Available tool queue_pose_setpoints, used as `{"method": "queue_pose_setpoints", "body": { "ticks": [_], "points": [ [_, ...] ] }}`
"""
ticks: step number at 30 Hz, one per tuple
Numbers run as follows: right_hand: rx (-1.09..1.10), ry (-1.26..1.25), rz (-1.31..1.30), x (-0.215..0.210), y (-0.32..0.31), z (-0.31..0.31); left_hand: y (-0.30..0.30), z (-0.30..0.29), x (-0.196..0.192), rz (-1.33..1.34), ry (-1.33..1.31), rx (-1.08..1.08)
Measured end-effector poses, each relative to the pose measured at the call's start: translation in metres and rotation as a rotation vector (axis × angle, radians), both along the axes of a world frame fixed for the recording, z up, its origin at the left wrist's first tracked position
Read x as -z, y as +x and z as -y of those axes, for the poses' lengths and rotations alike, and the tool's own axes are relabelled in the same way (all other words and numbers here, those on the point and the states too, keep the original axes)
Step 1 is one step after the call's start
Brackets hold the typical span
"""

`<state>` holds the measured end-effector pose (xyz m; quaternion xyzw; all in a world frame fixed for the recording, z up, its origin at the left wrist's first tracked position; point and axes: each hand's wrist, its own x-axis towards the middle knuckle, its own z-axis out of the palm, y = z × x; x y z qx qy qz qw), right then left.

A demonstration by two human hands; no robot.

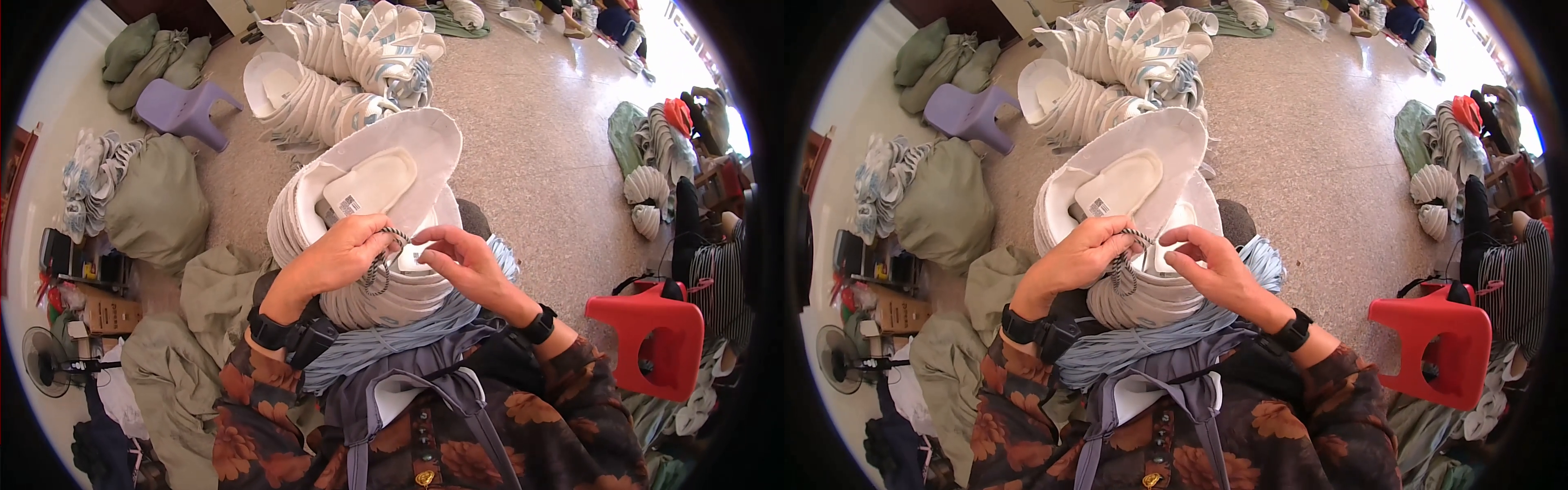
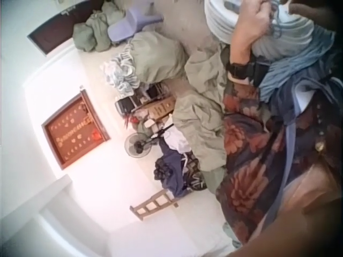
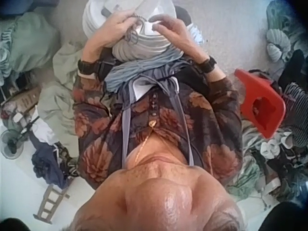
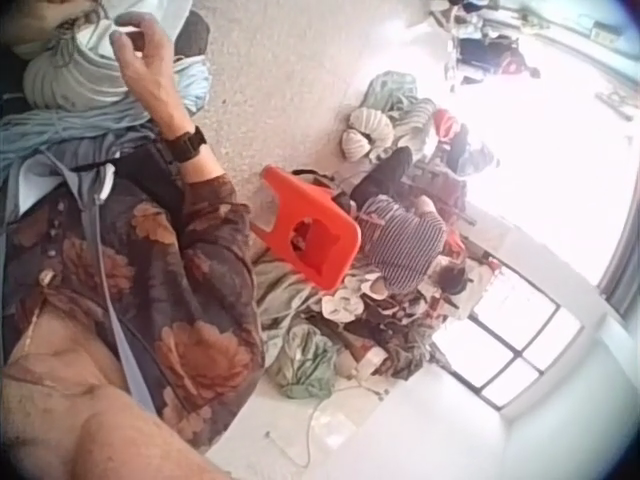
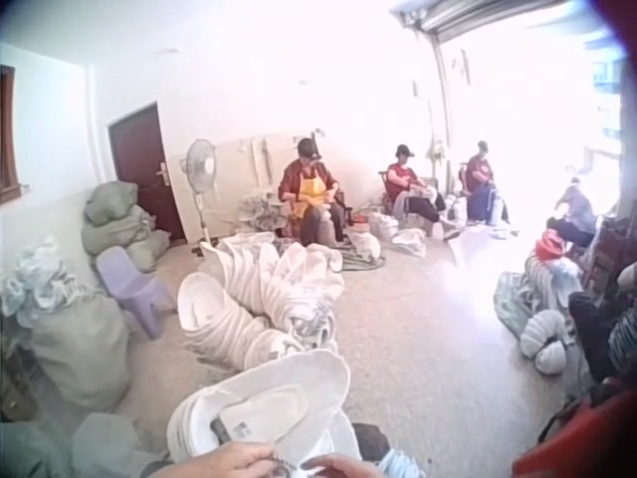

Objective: Sorting and organizing bundles of shoe laces and stacking shoe components in a manufacturing environment.

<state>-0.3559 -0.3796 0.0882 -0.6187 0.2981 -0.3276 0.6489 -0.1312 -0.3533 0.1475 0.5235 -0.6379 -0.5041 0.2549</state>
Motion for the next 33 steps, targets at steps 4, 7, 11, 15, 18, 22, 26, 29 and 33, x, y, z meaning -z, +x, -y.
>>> {"method": "queue_pose_setpoints", "body": {
  "ticks": [4,7,11,15,18,22,26,29,33],
  "points": [
    [-0.072,0.028,0.040,0.010,0.018,0.006,-0.001,0.001,-0.006,0.047,0.014,0.017],
    [-0.018,-0.021,0.019,0.005,0.022,0.004,-0.007,-0.008,-0.014,0.006,0.002,-0.139],
    [0.030,0.216,0.281,-0.004,0.013,0.004,0.000,-0.022,-0.014,0.442,-0.700,-0.190],
    [-0.064,0.430,0.324,-0.004,-0.013,0.010,0.018,-0.035,-0.007,0.670,-0.992,-0.183],
    [-0.046,0.488,0.241,-0.001,-0.023,0.009,0.022,-0.039,0.004,0.683,-0.982,-0.160],
    [-0.020,0.491,0.161,0.011,-0.029,0.007,0.020,-0.026,0.015,0.667,-1.030,-0.179],
    [0.006,0.423,0.124,0.025,-0.035,0.006,0.016,-0.018,0.031,0.620,-1.083,-0.241],
    [0.039,0.336,0.032,0.036,-0.039,0.003,0.015,-0.018,0.041,0.617,-1.148,-0.305],
    [0.080,0.275,-0.063,0.047,-0.039,0.005,0.014,-0.014,0.044,0.627,-1.179,-0.320]
  ]
}}
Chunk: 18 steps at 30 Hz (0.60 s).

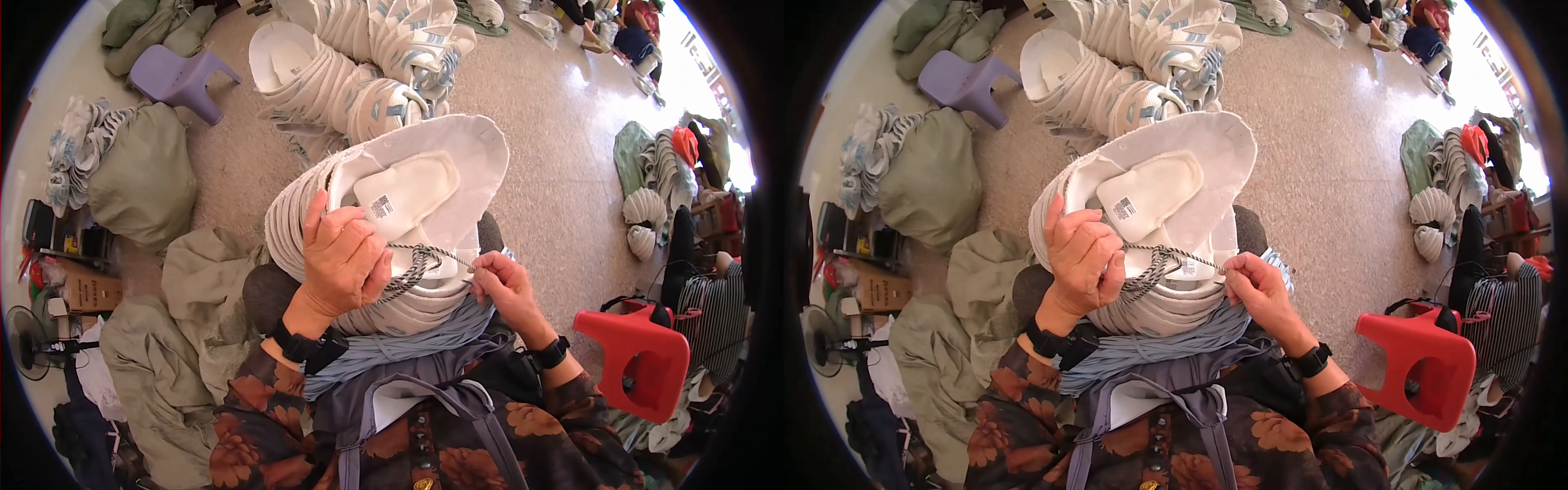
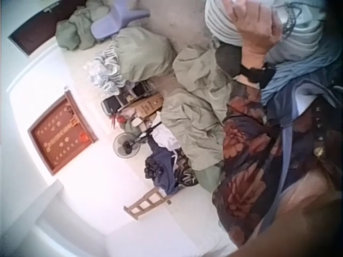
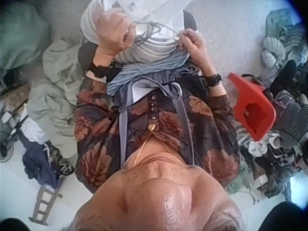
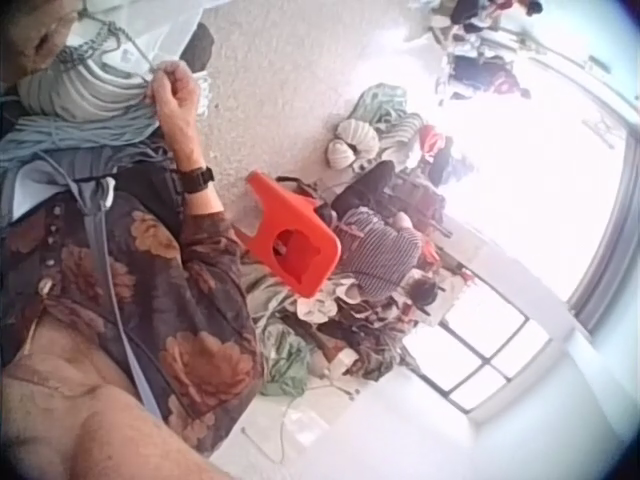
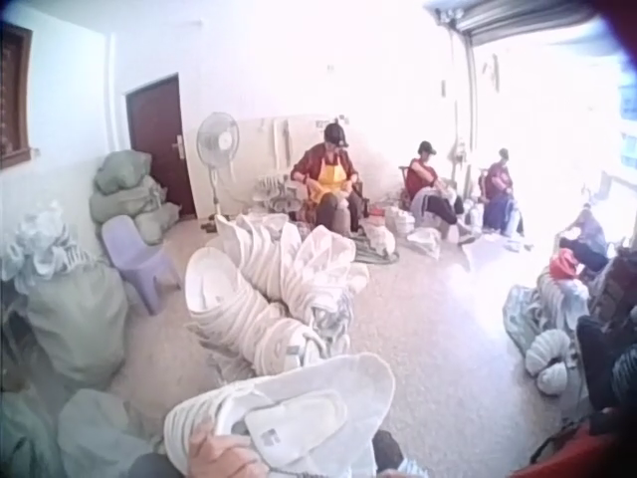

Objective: Sorting and organizing bundles of shoe laces and stacking shoe components in a manufacturing environment.

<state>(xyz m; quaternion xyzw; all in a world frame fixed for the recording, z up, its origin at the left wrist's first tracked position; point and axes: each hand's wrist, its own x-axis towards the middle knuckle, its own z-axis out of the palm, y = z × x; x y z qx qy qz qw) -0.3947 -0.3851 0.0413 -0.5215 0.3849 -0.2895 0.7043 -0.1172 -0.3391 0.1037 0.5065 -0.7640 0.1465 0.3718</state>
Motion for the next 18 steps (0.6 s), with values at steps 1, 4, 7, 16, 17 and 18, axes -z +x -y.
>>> {"method": "queue_pose_setpoints", "body": {
  "ticks": [1,4,7,16,17,18],
  "points": [
    [-0.008,0.008,0.001,0.003,0.001,0.003,-0.001,0.000,0.001,0.008,-0.018,0.002],
    [-0.016,0.062,0.015,0.002,0.006,0.012,-0.001,0.000,0.001,0.013,-0.010,-0.019],
    [-0.014,0.096,0.015,0.001,0.010,0.013,0.000,0.000,0.001,0.020,0.007,-0.033],
    [-0.051,0.220,0.356,-0.028,-0.025,0.008,-0.001,0.004,0.001,0.037,0.005,-0.050],
    [-0.074,0.232,0.346,-0.034,-0.029,0.007,-0.002,0.006,0.002,0.050,0.011,-0.059],
    [-0.099,0.244,0.338,-0.036,-0.032,0.006,-0.003,0.006,0.003,0.049,0.012,-0.035]
  ]
}}
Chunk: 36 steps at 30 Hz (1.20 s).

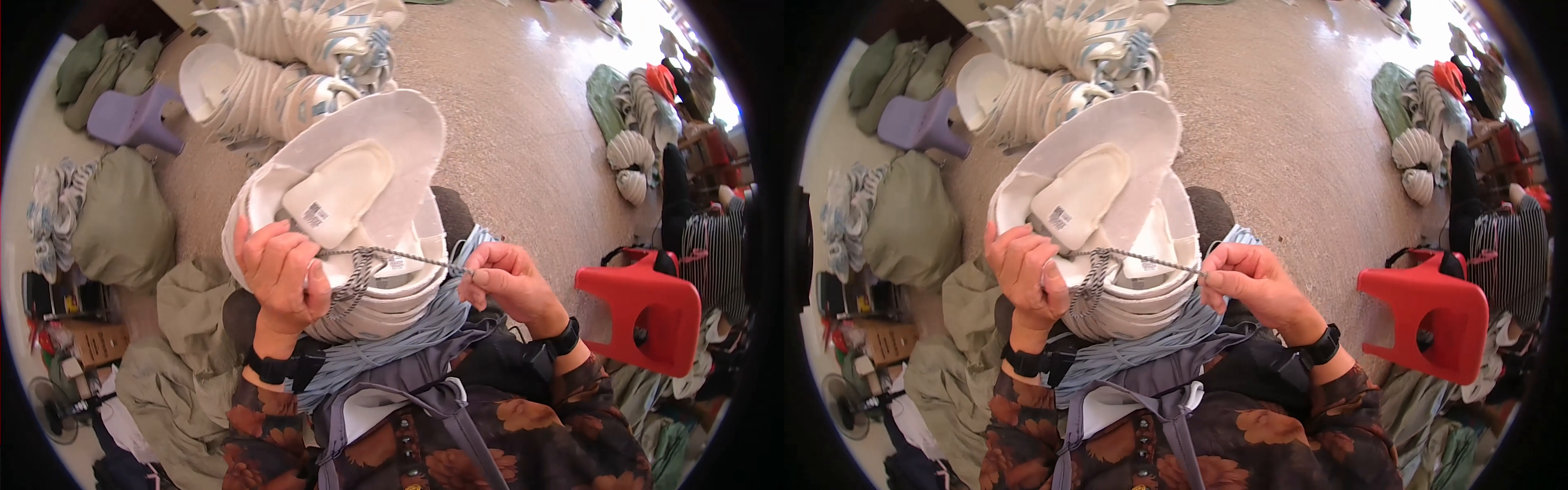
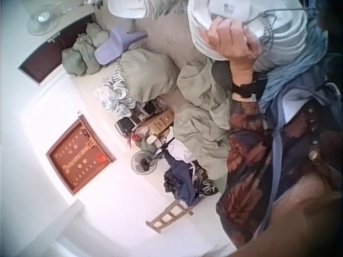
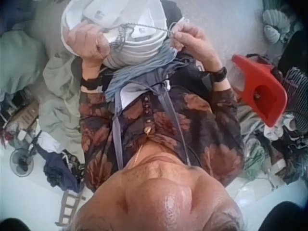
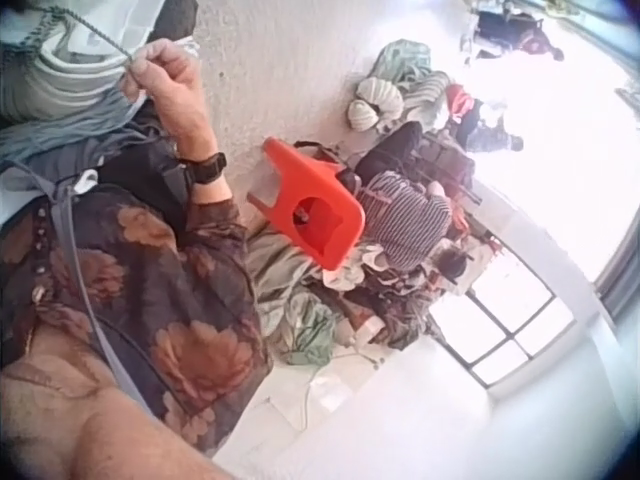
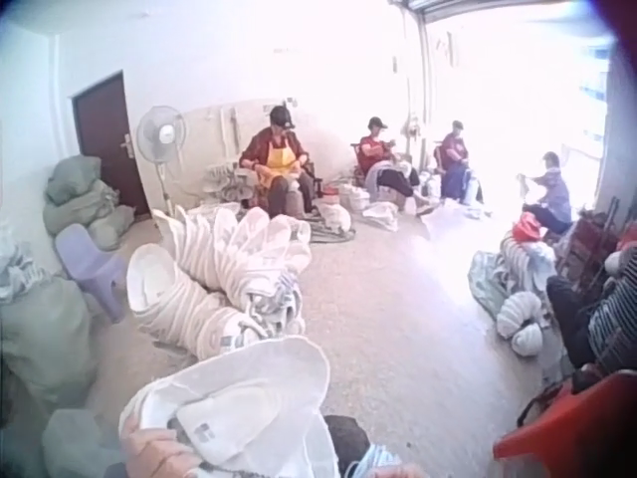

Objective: Sorting and organizing bundles of shoe laces and stacking shoe components in a manufacturing environment.

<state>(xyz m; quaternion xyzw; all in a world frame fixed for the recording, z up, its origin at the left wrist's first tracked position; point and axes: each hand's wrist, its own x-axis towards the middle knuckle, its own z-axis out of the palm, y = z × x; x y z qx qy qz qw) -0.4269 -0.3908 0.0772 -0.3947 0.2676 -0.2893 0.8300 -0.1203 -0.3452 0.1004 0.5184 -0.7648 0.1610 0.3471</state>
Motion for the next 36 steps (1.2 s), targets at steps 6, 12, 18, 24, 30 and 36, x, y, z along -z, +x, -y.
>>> {"method": "queue_pose_setpoints", "body": {
  "ticks": [6,12,18,24,30,36],
  "points": [
    [0.058,0.021,0.116,0.006,-0.013,-0.004,-0.005,0.000,0.000,0.040,0.010,-0.056],
    [0.104,0.088,0.151,0.011,-0.021,-0.005,-0.007,-0.001,0.000,0.047,0.018,-0.064],
    [0.106,0.145,0.126,0.023,-0.019,-0.005,-0.007,-0.002,-0.002,0.055,0.016,-0.057],
    [0.125,0.194,0.149,0.028,-0.018,-0.005,-0.007,-0.002,0.000,0.045,0.013,-0.065],
    [0.179,0.190,0.197,0.030,-0.019,-0.002,-0.010,-0.001,0.000,0.041,0.010,-0.051],
    [0.238,0.181,0.258,0.030,-0.037,0.005,-0.011,-0.001,0.000,0.041,0.008,-0.051]
  ]
}}
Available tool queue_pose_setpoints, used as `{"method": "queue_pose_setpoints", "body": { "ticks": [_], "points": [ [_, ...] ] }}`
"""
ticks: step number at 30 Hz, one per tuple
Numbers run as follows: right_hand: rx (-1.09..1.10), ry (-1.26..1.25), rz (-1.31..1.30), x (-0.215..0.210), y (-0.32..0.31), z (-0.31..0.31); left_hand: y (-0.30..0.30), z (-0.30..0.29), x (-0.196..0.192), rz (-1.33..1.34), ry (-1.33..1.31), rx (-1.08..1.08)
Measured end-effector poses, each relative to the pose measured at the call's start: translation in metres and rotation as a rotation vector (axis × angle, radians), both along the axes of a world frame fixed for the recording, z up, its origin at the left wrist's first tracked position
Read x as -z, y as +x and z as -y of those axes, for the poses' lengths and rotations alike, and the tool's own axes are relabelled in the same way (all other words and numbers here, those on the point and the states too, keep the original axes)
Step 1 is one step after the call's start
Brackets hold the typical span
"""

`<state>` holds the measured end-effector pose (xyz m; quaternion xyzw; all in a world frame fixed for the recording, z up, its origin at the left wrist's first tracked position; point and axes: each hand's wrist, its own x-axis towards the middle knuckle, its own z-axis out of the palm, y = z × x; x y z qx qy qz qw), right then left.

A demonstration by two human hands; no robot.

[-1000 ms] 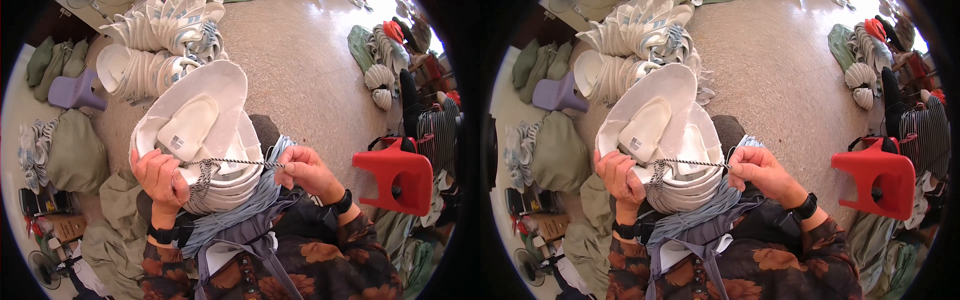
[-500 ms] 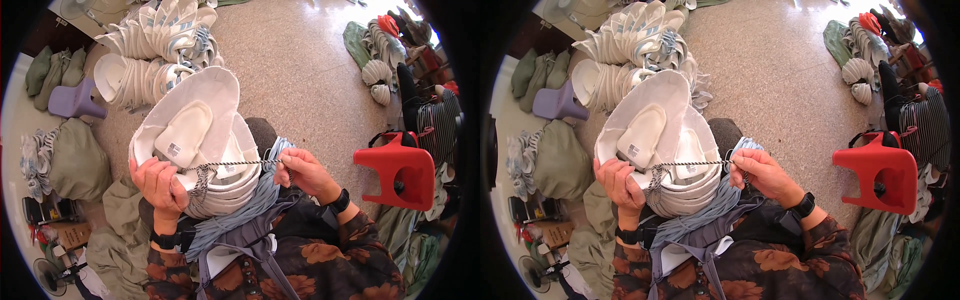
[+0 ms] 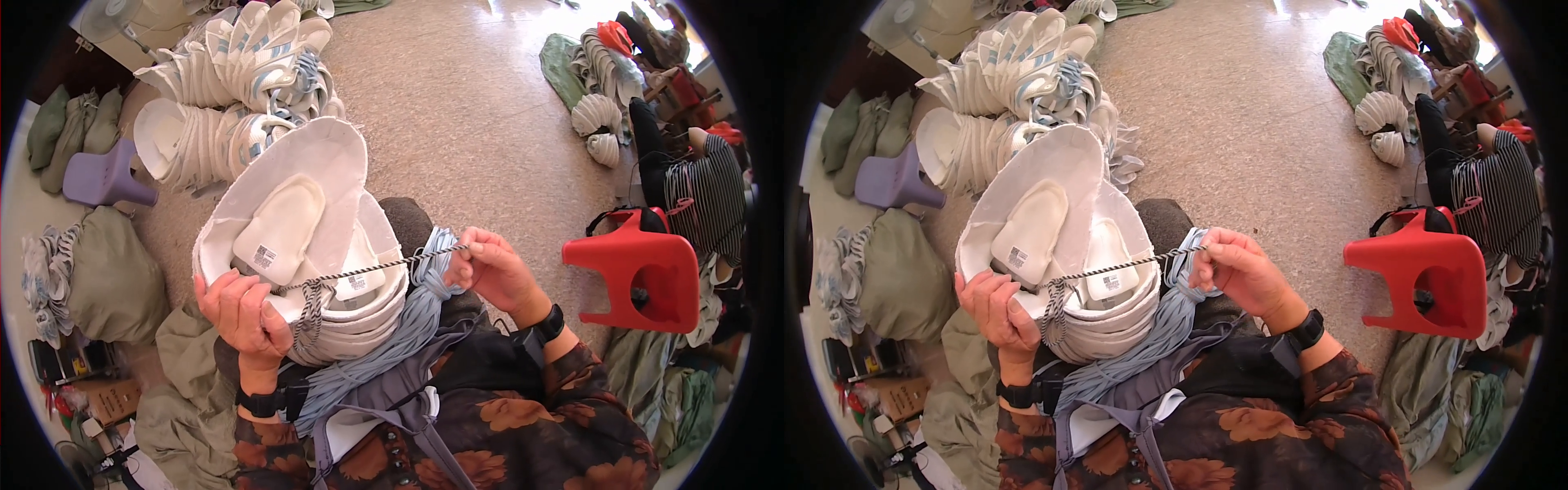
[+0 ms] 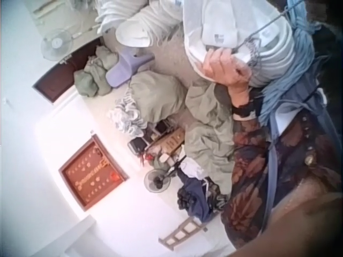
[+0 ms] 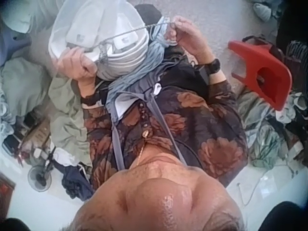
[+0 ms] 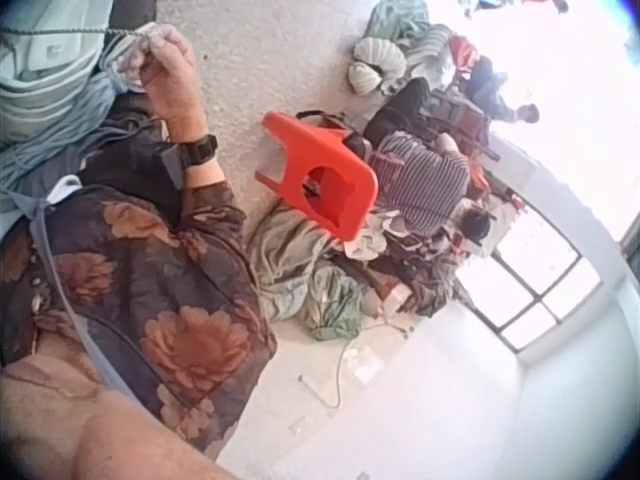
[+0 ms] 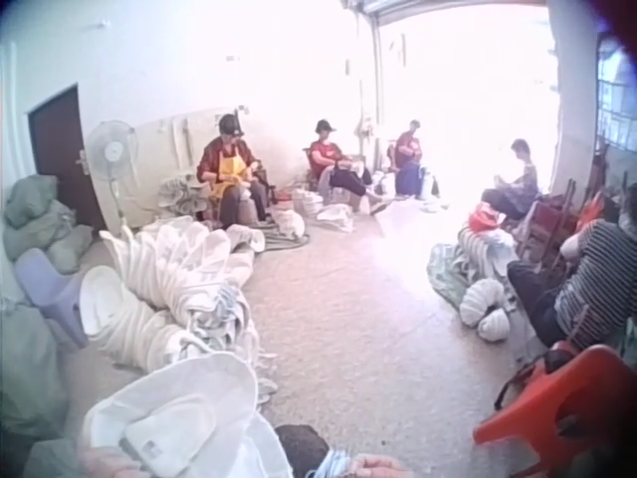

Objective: Sorting and organizing bundles of shoe laces and stacking shoe components in a manufacturing environment.

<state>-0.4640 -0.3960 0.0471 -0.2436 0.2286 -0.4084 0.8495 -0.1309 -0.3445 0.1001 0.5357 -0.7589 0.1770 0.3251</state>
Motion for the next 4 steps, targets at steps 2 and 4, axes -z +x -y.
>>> {"method": "queue_pose_setpoints", "body": {
  "ticks": [2,4],
  "points": [
    [0.074,-0.026,0.020,-0.004,-0.011,0.004,0.001,-0.001,-0.001,-0.003,-0.006,-0.002],
    [0.112,-0.013,0.015,-0.009,-0.019,0.006,0.002,-0.001,-0.001,0.008,-0.002,-0.002]
  ]
}}
